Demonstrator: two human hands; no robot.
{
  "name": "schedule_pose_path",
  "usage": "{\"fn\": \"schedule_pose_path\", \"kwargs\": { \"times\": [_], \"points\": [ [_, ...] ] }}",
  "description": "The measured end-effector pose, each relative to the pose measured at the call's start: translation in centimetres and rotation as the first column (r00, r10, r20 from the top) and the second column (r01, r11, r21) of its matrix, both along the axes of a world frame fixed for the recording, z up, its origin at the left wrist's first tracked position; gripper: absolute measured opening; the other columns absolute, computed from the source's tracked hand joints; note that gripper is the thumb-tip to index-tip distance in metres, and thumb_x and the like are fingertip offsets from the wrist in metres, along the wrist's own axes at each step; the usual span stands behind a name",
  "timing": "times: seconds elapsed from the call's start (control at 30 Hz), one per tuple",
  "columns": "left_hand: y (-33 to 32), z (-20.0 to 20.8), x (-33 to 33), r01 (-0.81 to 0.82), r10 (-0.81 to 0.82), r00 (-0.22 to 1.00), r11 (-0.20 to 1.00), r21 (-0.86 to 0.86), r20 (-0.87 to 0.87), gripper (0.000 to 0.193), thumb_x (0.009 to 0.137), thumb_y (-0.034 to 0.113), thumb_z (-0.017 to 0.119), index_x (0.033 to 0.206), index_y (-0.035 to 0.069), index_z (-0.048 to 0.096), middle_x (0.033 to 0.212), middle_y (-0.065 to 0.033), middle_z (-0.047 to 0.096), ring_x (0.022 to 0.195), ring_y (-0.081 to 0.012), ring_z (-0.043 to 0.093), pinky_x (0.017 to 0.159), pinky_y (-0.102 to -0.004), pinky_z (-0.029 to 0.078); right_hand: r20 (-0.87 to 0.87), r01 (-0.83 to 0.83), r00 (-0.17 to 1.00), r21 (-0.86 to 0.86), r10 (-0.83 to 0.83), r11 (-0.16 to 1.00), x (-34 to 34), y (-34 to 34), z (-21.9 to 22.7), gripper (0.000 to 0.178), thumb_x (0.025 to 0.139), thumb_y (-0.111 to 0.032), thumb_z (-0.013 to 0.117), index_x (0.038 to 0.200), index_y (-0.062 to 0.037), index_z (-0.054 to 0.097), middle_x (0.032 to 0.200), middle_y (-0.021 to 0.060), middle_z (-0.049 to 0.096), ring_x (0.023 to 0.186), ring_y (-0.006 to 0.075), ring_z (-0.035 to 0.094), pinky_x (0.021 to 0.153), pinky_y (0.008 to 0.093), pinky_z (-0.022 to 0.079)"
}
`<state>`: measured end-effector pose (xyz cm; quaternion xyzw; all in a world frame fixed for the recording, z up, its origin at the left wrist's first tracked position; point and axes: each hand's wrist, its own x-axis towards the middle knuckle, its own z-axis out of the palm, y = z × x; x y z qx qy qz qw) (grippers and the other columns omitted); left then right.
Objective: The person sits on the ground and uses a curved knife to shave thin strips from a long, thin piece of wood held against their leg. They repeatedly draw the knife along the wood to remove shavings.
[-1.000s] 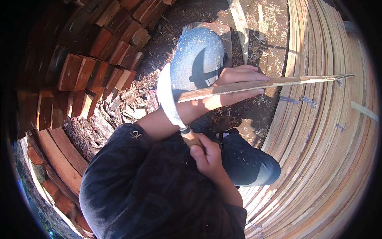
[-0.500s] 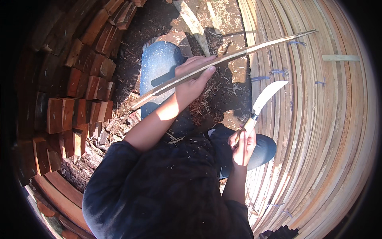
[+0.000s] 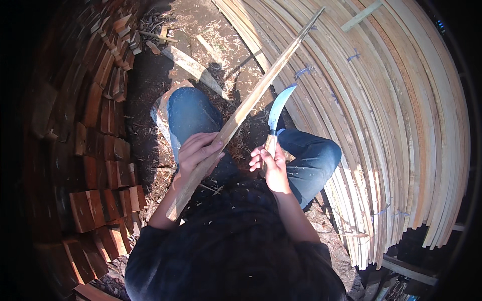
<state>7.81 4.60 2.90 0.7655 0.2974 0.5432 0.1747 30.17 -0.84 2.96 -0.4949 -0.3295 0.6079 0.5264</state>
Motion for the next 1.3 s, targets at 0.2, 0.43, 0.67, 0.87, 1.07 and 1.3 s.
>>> {"fn": "schedule_pose_path", "kwargs": {
  "times": [0.2,0.43,0.67,0.87,1.07,1.3],
  "points": [
    [-1.7,-1.9,-2.4,0.108,-0.116,0.961,0.993,-0.046,-0.25,0.03,0.076,0.01,0.067,0.105,0.016,0.07,0.108,-0.0096,0.066,0.106,-0.0256,0.061,0.095,-0.0449,0.043,0.113,0.119,0.986,0.059,-0.125,0.991,-0.7,4.3,-2.2,0.014,0.094,-0.015,0.056,0.096,-0.0043,0.047,0.097,0.0106,0.061,0.083,0.0189,0.065,0.062,0.0311,0.056],
    [-1.8,-1.3,-3.0,0.102,-0.079,0.941,0.993,0.053,-0.328,0.031,0.072,0.008,0.065,0.102,0.013,0.07,0.107,-0.0055,0.066,0.105,-0.0222,0.061,0.097,-0.0461,0.04,-0.148,0.071,0.986,-0.069,-0.081,0.995,-1.9,7.5,-3.3,0.011,0.09,-0.01,0.061,0.091,-0.0079,0.05,0.084,0.0025,0.059,0.064,0.0069,0.055,0.052,0.0229,0.047],
    [-0.6,1.4,-6.1,-0.027,0.007,1.0,0.547,-0.836,-0.028,0.028,0.087,0.015,0.063,0.112,0.003,0.057,0.095,-0.01,0.064,0.093,-0.0183,0.061,0.084,-0.0329,0.046,-0.212,0.111,0.967,-0.16,-0.144,0.981,-2.8,8.4,-2.6,0.025,0.083,-0.003,0.065,0.085,-0.0123,0.042,0.088,0.0071,0.062,0.082,0.0216,0.065,0.064,0.0373,0.056],
    [-0.2,7.2,-2.2,-0.237,-0.481,0.807,0.266,-0.934,-0.342,0.064,0.084,0.037,0.067,0.126,-0.003,0.04,0.089,-0.0151,0.062,0.081,-0.0228,0.062,0.071,-0.0341,0.048,0.089,0.089,0.992,0.063,-0.094,0.994,-1.7,9.2,-1.5,0.024,0.081,-0.002,0.068,0.08,-0.0051,0.044,0.076,0.0028,0.054,0.067,0.0116,0.06,0.053,0.0258,0.055],
    [-1.8,3.2,-0.3,-0.016,-0.449,0.876,0.339,-0.941,-0.177,0.047,0.084,0.026,0.066,0.111,-0.007,0.045,0.087,-0.026,0.06,0.088,-0.0303,0.064,0.075,-0.0386,0.048,0.137,0.011,0.99,0.138,-0.03,0.99,-0.7,9.6,-1.9,0.023,0.082,-0.004,0.068,0.074,-0.002,0.046,0.073,0.0021,0.054,0.062,0.0089,0.059,0.049,0.024,0.054],
    [0.0,6.6,-0.8,-0.113,-0.277,0.943,0.251,-0.961,-0.183,0.028,0.082,0.008,0.058,0.109,0.001,0.055,0.078,-0.0031,0.057,0.07,-0.01,0.051,0.064,-0.0269,0.043,0.54,-0.069,0.839,0.229,-0.068,0.971,4.6,9.7,0.7,0.015,0.084,-0.007,0.066,0.089,0.0005,0.054,0.068,0.0086,0.061,0.055,0.0148,0.06,0.047,0.0277,0.045]
  ]
}}
